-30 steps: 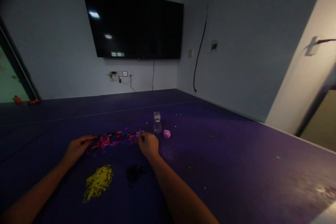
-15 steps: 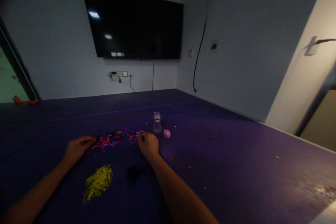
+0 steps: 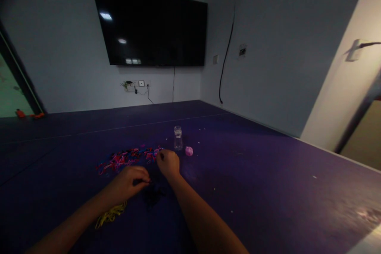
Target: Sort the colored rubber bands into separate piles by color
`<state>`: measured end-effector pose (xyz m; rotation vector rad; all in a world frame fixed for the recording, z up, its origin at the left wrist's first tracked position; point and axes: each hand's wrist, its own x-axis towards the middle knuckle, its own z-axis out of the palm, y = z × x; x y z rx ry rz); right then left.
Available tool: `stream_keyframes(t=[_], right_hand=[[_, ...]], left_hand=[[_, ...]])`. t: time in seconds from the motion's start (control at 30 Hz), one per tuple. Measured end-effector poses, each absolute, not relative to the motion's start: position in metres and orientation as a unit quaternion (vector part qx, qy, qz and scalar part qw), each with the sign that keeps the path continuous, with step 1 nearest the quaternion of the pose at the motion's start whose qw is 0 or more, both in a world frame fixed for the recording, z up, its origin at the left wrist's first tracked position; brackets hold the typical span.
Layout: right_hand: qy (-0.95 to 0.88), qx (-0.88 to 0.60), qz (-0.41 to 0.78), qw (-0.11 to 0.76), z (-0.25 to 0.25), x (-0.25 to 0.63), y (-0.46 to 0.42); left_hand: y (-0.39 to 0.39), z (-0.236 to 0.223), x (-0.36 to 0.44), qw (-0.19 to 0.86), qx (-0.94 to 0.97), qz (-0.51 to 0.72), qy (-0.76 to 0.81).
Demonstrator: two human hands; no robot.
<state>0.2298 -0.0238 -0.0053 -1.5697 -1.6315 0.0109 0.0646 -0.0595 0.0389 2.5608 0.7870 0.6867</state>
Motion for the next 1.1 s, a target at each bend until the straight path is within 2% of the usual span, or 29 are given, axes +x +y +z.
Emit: stream_keyframes(t=[0.13, 0.37, 0.63, 0.73, 0.87, 0.97, 1.1], right_hand=[[-0.653, -0.63, 0.0, 0.419, -0.004, 0.229, -0.024], [-0.654, -0.634, -0.003, 0.412, -0.004, 0.229, -0.025], [-0.658, -0.634, -0.006, 0.406, -0.006, 0.23, -0.023], [-0.657, -0.634, -0.003, 0.408, -0.006, 0.23, -0.022], [-0.658, -0.631, 0.001, 0.412, -0.005, 0.23, -0.023], [-0.655, -0.632, 0.003, 0.414, -0.005, 0.229, -0.024], [-0.654, -0.633, 0.005, 0.415, -0.005, 0.229, -0.024]], left_hand=[[-0.069, 0.026, 0.072, 0.185, 0.918, 0.221, 0.273], [-0.067, 0.034, 0.068, 0.248, 0.912, 0.187, 0.267], [-0.07, 0.037, 0.069, 0.229, 0.898, 0.213, 0.309], [-0.064, 0.048, 0.064, 0.183, 0.897, 0.241, 0.323], [-0.036, 0.055, 0.035, 0.047, 0.861, 0.331, 0.383], [-0.004, 0.043, -0.002, -0.051, 0.82, 0.359, 0.443], [0.031, 0.012, -0.05, -0.082, 0.798, 0.326, 0.501]])
